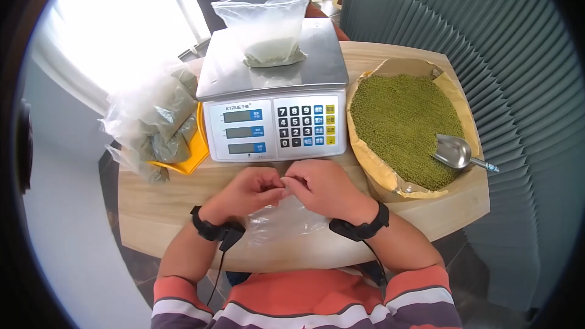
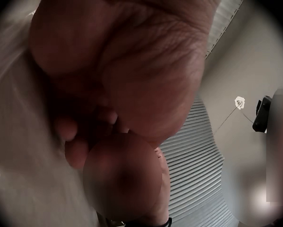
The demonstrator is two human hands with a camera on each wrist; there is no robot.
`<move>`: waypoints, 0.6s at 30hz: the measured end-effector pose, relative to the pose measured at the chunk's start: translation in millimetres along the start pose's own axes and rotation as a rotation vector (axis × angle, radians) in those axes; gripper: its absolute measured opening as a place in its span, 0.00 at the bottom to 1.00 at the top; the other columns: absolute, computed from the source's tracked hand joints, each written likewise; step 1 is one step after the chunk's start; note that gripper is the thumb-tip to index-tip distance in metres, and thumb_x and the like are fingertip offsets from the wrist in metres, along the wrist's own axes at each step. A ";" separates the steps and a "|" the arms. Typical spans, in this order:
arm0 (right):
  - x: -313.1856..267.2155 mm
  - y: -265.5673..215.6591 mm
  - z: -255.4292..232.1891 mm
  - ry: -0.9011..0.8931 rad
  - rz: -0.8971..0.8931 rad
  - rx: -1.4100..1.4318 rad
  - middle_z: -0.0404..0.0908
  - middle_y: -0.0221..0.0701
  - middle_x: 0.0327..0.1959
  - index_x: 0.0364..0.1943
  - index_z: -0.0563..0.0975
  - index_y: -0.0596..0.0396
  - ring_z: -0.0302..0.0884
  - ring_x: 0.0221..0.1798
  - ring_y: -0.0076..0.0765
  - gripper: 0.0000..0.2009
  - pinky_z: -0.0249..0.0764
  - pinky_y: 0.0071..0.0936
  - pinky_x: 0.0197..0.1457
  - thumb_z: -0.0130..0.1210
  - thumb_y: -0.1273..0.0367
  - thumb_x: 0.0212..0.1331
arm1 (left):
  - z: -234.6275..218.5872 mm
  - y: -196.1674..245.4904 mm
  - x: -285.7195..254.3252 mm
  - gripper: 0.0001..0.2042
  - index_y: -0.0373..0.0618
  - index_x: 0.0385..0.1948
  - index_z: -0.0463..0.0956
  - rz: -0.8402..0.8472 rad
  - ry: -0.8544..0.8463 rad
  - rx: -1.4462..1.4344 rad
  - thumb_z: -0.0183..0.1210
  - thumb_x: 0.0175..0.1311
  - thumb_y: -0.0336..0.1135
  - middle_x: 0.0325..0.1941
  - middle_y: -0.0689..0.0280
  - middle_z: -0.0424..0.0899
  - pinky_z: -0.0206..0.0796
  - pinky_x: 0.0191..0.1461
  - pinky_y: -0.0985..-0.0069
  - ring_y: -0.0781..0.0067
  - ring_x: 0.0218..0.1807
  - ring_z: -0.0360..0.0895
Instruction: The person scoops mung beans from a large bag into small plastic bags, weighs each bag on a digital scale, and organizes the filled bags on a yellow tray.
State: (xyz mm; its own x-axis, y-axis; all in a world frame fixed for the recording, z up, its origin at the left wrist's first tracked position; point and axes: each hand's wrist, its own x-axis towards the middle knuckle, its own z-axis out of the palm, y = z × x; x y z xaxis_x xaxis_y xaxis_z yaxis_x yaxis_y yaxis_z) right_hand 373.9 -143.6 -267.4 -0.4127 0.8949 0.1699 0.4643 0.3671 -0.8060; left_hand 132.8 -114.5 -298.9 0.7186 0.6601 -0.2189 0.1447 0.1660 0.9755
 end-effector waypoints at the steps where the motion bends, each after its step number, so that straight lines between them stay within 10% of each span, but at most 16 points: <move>1: -1.3 1.8 4.1 0.044 -0.028 0.036 0.86 0.36 0.30 0.39 0.87 0.59 0.82 0.30 0.35 0.06 0.77 0.33 0.37 0.67 0.70 0.70 | -0.7 2.0 -1.0 0.06 0.38 0.40 0.82 0.016 0.001 -0.005 0.67 0.80 0.29 0.35 0.71 0.85 0.74 0.42 0.80 0.85 0.37 0.81; 4: -3.8 3.3 9.4 0.035 0.077 0.102 0.87 0.40 0.32 0.38 0.86 0.58 0.85 0.34 0.48 0.06 0.79 0.38 0.39 0.66 0.69 0.70 | -5.6 1.0 -3.0 0.06 0.38 0.40 0.82 0.035 0.004 -0.030 0.66 0.80 0.29 0.35 0.71 0.85 0.74 0.42 0.80 0.85 0.37 0.80; 18: -4.4 11.3 7.4 0.008 0.108 0.169 0.89 0.39 0.33 0.41 0.87 0.61 0.85 0.32 0.36 0.05 0.79 0.32 0.38 0.66 0.72 0.71 | -6.3 -6.7 -3.0 0.05 0.38 0.45 0.84 0.105 -0.008 -0.016 0.67 0.80 0.30 0.36 0.72 0.86 0.74 0.42 0.82 0.87 0.39 0.80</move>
State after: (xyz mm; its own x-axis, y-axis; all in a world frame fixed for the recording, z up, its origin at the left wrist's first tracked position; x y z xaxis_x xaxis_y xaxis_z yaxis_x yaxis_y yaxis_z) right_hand 375.1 -145.3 -281.4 -0.3613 0.9289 0.0814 0.3672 0.2220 -0.9032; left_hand 125.4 -113.0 -304.9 0.7344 0.6689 -0.1150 0.0572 0.1078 0.9925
